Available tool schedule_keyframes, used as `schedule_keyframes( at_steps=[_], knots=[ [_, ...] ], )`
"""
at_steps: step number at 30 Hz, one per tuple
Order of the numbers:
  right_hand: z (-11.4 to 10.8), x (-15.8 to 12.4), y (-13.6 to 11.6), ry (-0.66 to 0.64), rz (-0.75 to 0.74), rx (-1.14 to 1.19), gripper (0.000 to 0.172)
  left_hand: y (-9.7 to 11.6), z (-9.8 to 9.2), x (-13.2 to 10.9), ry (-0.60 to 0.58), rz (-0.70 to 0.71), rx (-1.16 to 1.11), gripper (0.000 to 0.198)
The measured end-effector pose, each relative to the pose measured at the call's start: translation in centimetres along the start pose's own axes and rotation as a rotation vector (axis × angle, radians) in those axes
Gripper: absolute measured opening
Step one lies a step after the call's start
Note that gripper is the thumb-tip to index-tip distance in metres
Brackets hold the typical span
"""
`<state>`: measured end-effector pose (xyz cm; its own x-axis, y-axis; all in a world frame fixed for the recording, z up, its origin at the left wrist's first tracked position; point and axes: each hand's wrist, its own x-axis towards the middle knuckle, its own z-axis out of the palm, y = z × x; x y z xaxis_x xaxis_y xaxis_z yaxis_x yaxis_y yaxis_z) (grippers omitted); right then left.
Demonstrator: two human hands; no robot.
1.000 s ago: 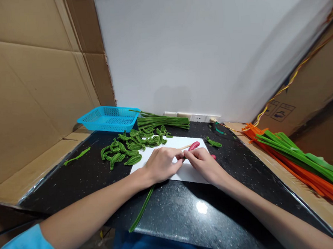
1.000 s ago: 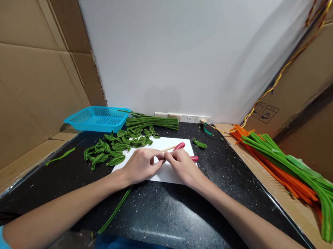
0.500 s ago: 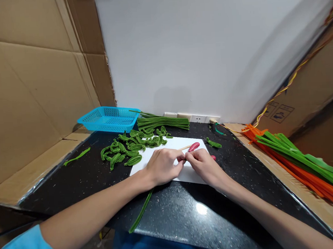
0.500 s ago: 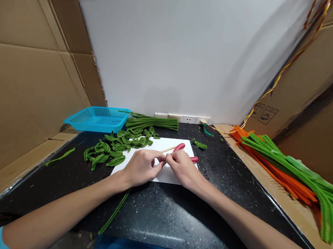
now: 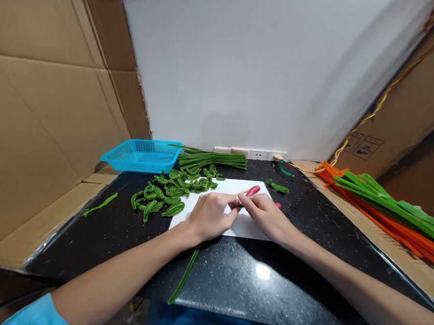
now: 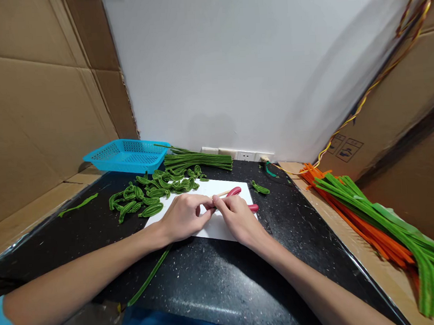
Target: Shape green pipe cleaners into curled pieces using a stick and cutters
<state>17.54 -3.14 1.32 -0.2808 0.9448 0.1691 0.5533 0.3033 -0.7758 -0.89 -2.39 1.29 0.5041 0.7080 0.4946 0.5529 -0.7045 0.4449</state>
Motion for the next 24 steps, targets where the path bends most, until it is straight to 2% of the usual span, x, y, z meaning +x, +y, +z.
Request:
schedule_keyframes(
  at_steps=[8,13,24],
  knots=[
    [-0.11,0.04,0.05,0.044,0.076,-0.038,0.064,0.04,0.04,-0.04,0.005,-0.014,0.0,0.013],
    [-0.13,0.11,0.07,-0.007,0.049,-0.033,0.061,-0.19,0.17,-0.08,-0.008,0.007,-0.008,0.015],
    [0.09,0.12,0.37,-0.009,-0.006,-0.06,0.056,-0.13,-0.07,-0.2,-0.048,0.014,-0.005,0.016]
  ],
)
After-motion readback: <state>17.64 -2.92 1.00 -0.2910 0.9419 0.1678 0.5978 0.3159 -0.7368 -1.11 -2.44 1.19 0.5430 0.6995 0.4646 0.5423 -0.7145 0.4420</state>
